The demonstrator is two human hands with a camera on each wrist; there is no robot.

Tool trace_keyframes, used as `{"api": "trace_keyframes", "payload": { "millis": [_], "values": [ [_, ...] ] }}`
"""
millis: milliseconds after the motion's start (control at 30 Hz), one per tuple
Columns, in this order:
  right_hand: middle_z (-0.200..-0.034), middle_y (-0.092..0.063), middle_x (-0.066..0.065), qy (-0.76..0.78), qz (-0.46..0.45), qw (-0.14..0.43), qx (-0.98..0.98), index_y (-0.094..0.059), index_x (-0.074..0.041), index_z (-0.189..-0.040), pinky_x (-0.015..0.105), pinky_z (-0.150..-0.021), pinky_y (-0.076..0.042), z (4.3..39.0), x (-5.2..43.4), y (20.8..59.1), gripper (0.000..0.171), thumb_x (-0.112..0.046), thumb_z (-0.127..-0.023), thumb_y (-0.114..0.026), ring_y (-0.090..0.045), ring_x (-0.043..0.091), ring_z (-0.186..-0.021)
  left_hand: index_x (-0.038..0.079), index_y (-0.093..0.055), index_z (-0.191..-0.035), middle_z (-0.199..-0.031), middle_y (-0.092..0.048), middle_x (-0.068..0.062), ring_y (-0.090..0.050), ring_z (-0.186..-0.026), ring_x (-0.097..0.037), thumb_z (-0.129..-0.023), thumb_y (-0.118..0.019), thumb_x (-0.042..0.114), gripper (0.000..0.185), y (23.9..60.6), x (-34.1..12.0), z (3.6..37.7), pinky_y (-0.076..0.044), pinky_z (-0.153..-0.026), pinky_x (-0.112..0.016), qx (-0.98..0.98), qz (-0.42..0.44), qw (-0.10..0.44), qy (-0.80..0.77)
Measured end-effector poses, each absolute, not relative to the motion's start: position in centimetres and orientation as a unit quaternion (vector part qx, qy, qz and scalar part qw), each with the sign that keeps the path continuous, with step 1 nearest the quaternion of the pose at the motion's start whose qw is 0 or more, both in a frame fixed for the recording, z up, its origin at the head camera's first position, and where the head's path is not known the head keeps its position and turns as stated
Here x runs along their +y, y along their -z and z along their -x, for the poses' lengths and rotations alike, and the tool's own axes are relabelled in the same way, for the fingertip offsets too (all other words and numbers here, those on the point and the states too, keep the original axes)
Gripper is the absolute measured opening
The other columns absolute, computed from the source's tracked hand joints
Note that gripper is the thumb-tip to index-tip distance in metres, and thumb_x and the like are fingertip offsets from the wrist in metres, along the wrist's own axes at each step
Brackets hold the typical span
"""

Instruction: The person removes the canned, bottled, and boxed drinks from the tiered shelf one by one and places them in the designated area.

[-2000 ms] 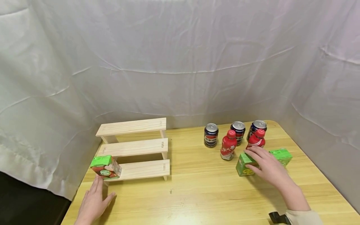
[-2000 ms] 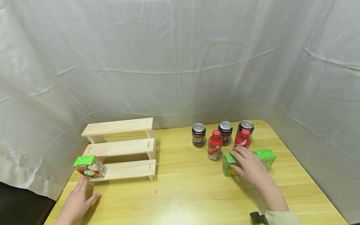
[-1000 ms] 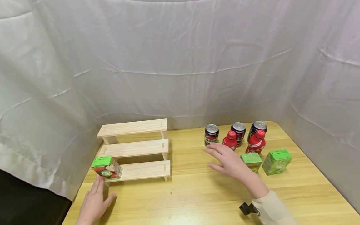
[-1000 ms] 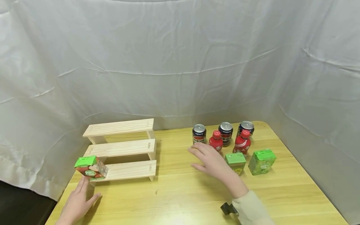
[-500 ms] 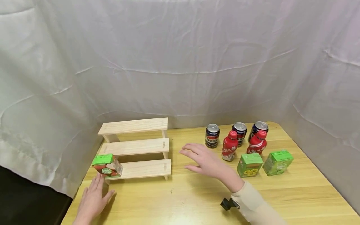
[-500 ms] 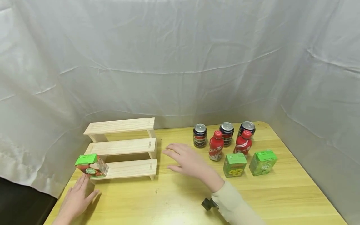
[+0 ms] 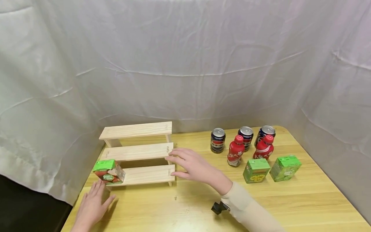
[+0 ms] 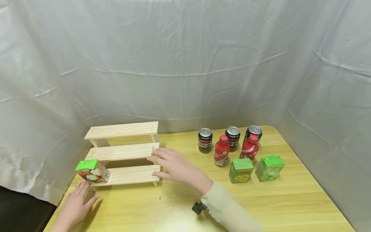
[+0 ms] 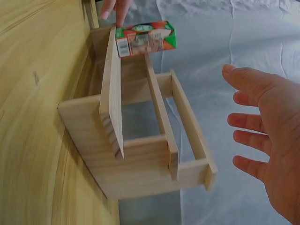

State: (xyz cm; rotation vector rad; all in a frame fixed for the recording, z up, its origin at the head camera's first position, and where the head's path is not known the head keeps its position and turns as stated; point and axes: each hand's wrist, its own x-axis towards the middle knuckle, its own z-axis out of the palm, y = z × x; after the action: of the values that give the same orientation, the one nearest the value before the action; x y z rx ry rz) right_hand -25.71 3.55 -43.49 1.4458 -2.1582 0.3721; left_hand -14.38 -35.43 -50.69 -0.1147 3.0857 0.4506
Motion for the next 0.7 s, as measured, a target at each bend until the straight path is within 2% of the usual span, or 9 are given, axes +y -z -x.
{"api": "trace_keyframes", "payload": {
  "millis": [367, 700],
  "values": [
    [-0.134, -0.06, 0.001, -0.149, -0.541, 0.239, -0.793, -0.055, -0.019, -0.137, 0.034, -0.112, -0.042, 26.0, -0.5, 43.4, 0.054, -0.046, -0.09, -0.065, -0.052, 0.019, -0.13, -0.014, -0.028, -0.146, -0.152, -0.021, -0.038, -0.017, -0.141, -0.056, -0.094, -0.05, 0.059, 0.091, 50.6, -35.9, 14.4, -0.013, -0.106, -0.077, 0.989, 0.036, 0.012, -0.146],
    [-0.138, -0.057, 0.0, -0.137, -0.548, 0.217, -0.796, -0.051, -0.02, -0.14, 0.032, -0.116, -0.038, 26.1, -4.1, 43.4, 0.056, -0.049, -0.094, -0.059, -0.049, 0.017, -0.133, -0.013, -0.031, -0.145, -0.151, -0.024, -0.037, -0.02, -0.14, -0.056, -0.094, -0.051, 0.058, 0.09, 50.4, -35.9, 14.6, -0.014, -0.106, -0.077, 0.989, 0.035, 0.004, -0.141]
  ]
}}
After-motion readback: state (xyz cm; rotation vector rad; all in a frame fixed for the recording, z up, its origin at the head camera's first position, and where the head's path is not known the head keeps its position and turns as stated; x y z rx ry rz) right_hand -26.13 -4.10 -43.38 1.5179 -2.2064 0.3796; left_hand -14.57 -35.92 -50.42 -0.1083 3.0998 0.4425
